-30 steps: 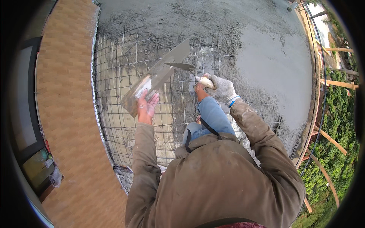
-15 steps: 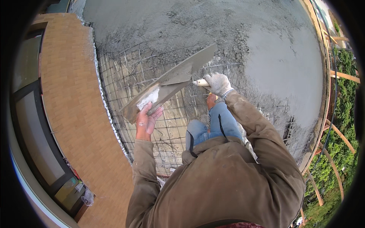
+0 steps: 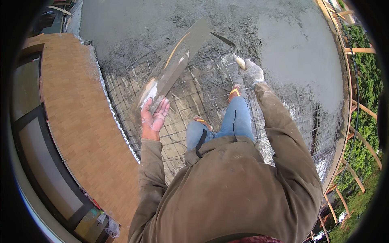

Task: The person smooths wet concrete on a rebar-reinforced slab using a wooden float and a hand trowel. The person walks across the slab while leveling and finishing the surface.

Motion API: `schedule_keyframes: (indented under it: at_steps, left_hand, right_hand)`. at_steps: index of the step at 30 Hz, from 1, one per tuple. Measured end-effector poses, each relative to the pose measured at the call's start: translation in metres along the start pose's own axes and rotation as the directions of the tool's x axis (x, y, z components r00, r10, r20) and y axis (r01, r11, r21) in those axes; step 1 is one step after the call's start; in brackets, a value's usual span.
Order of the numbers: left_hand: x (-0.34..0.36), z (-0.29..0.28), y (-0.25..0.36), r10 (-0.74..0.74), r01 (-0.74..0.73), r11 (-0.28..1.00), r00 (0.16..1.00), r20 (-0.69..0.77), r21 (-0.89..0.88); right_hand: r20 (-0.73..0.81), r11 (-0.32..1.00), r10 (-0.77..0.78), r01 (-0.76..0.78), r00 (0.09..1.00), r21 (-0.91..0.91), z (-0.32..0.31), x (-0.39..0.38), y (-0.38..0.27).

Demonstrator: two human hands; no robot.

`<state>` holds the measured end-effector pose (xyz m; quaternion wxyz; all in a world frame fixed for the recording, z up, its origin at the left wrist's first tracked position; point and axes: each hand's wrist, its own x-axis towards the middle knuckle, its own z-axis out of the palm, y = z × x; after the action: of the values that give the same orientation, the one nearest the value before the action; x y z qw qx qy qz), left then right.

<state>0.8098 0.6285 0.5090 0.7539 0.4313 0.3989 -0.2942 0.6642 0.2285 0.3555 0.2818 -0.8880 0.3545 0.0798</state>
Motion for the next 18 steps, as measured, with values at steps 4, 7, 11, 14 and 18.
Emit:
schedule_keyframes:
  at_steps: [4,7,11,14,18]
  left_hand:
    - [0.012,-0.030,0.028,-0.009,0.011,0.997,1.000,-0.028,0.072]
    - [0.005,-0.065,0.046,0.012,-0.011,0.990,1.000,-0.006,0.143]
    - [-0.009,-0.120,0.077,-0.030,0.018,0.982,0.997,0.065,0.185]
    - [-0.025,-0.154,0.096,-0.053,0.031,0.982,0.992,0.114,0.186]
    - [-0.042,-0.179,0.108,-0.057,0.041,0.990,0.993,0.108,0.138]
  right_hand:
    - [0.013,0.982,-0.191,0.191,0.981,-0.004,0.018,-0.065,-0.087]
    - [0.085,0.919,-0.380,0.386,0.921,-0.083,0.027,-0.099,-0.146]
    - [0.182,0.717,-0.633,0.659,0.752,-0.227,0.042,-0.116,-0.209]
    - [0.218,0.699,-0.627,0.664,0.748,-0.265,0.060,-0.124,-0.235]
    - [0.164,0.836,-0.474,0.500,0.865,-0.224,0.088,-0.132,-0.244]
